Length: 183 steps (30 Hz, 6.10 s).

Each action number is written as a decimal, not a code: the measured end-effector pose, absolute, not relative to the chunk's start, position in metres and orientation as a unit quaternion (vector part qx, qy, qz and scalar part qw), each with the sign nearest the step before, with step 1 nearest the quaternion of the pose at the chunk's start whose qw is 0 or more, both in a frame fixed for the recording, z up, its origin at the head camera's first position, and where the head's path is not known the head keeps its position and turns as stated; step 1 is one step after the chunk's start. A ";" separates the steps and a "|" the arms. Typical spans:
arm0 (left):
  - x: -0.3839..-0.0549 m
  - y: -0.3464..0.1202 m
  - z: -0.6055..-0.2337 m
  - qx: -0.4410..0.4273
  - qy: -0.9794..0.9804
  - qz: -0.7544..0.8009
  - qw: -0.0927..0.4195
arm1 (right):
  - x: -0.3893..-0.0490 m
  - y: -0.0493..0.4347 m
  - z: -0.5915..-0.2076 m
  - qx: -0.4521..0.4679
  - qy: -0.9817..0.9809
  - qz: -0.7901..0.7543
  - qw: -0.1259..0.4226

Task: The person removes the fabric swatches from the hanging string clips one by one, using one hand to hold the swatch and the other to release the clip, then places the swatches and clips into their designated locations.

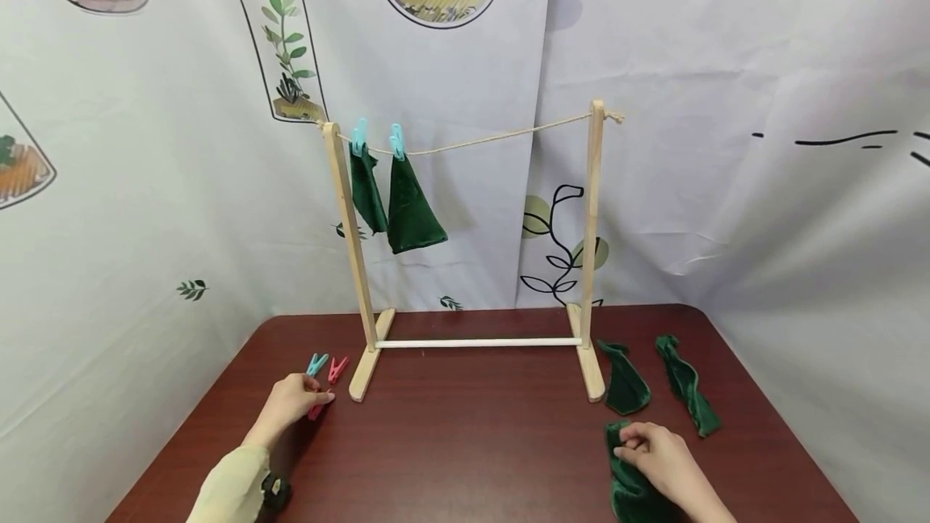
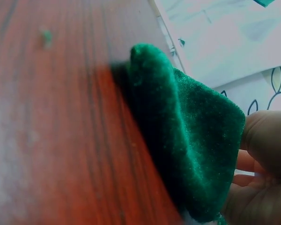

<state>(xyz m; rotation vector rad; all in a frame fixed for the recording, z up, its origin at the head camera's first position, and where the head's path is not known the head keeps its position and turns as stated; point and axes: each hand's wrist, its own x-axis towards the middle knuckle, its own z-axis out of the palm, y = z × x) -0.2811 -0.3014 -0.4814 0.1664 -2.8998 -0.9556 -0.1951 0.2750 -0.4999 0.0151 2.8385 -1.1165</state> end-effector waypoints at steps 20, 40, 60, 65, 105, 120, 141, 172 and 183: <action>-0.275 -0.311 -0.445 0.039 -0.950 -0.303 0.070 | -0.196 0.293 -0.467 0.029 0.914 -0.402 0.048; -0.280 -0.294 -0.374 -0.026 -0.926 -0.331 0.179 | -0.238 0.257 -0.395 -0.091 0.927 -0.347 -0.109; -0.314 -0.236 -0.298 -0.150 -0.873 -0.385 0.258 | -0.298 0.177 -0.329 -0.182 0.896 -0.391 -0.103; -0.320 -0.222 -0.281 -0.180 -0.860 -0.393 0.271 | -0.311 0.155 -0.312 -0.187 0.882 -0.417 -0.111; -0.343 -0.141 -0.151 -0.250 -0.871 -0.344 0.245 | -0.379 0.045 -0.207 -0.209 0.836 -0.487 -0.147; -0.348 -0.135 -0.145 -0.254 -0.878 -0.335 0.231 | -0.391 0.032 -0.218 -0.207 0.825 -0.511 -0.128; -0.342 -0.140 -0.144 -0.247 -0.875 -0.325 0.260 | -0.380 0.036 -0.212 -0.203 0.821 -0.514 -0.145; -0.320 -0.144 -0.134 -0.274 -0.814 -0.348 0.376 | -0.371 0.063 -0.218 -0.210 0.845 -0.460 -0.172; -0.304 -0.165 -0.140 -0.263 -0.817 -0.361 0.365 | -0.356 0.106 -0.218 -0.224 0.875 -0.384 -0.191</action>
